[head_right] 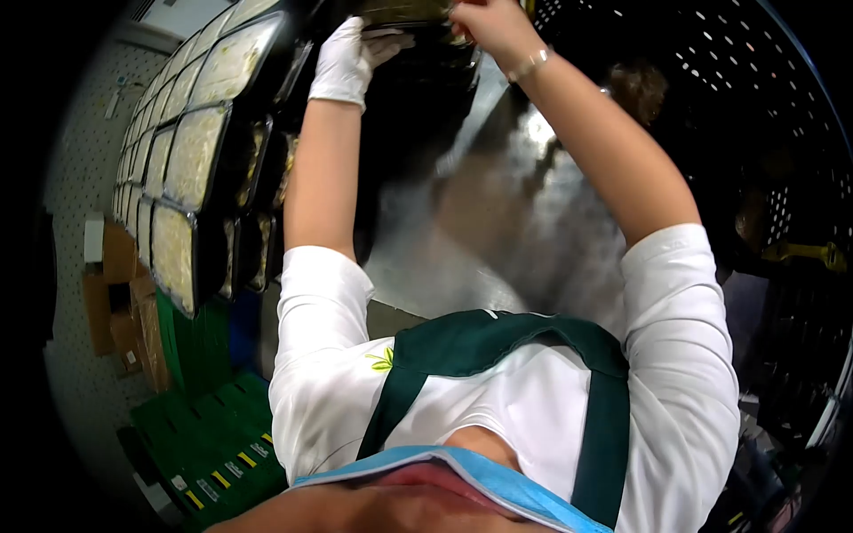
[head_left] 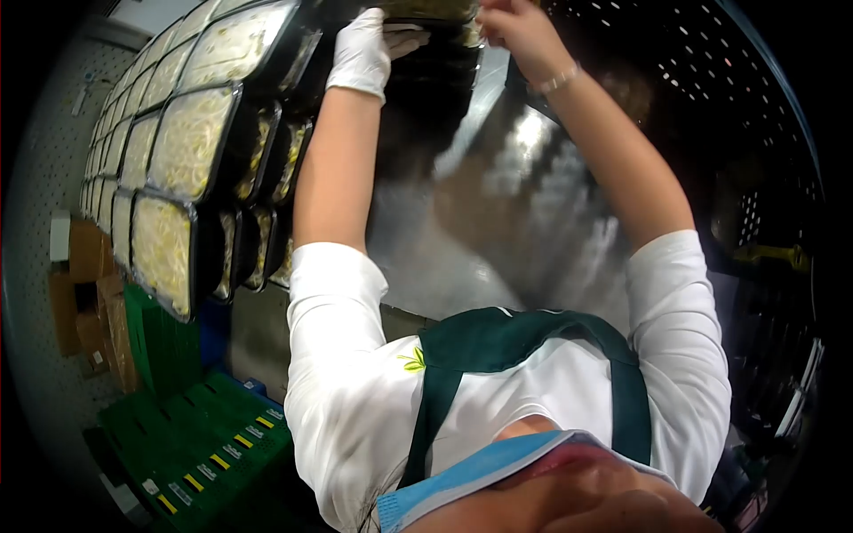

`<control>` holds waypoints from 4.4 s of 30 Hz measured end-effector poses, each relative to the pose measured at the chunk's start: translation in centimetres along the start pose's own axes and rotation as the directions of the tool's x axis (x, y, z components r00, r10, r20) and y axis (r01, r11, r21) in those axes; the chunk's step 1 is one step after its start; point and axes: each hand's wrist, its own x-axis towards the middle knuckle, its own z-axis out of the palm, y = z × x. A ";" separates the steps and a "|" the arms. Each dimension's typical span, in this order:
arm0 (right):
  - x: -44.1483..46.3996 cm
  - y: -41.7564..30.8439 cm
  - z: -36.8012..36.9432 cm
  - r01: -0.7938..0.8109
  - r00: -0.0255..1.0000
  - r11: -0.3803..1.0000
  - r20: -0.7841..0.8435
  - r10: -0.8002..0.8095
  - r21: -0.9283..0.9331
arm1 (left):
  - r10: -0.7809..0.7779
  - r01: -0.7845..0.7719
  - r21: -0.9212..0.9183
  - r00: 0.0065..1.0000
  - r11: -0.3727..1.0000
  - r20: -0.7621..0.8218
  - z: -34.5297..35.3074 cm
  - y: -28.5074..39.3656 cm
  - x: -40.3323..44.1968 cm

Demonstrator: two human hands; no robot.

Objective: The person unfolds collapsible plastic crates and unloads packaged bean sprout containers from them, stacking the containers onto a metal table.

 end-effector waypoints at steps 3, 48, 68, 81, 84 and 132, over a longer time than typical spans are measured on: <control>-7.1 1.2 -3.7 -0.044 0.994 0.976 -0.110 0.021 -0.213 | 0.088 -0.089 -0.013 0.995 0.996 -0.042 1.5 -0.1 -1.9; -20.6 1.6 -17.8 -0.282 0.942 0.459 -0.152 0.299 -0.843 | 0.706 -0.544 0.756 0.367 -0.365 0.605 4.3 1.6 -0.8; 12.0 -3.5 -8.9 0.208 0.549 -0.726 0.693 -0.468 -0.655 | 0.391 -0.240 0.967 0.901 0.084 0.189 -2.0 -16.8 -15.6; 17.7 24.2 -14.6 0.036 0.998 -0.335 0.015 0.064 -0.942 | 0.000 -0.187 0.981 0.982 0.056 0.187 -2.6 -16.4 -15.4; 17.8 24.6 -14.5 0.029 0.998 -0.296 0.013 0.058 -0.955 | -0.003 -0.193 0.981 0.981 0.029 0.193 -2.8 -16.4 -15.3; 2.1 -6.9 3.0 0.628 0.488 -0.276 0.645 -0.589 -0.727 | 0.372 -0.433 -0.237 0.891 0.870 -0.260 6.6 1.6 -7.2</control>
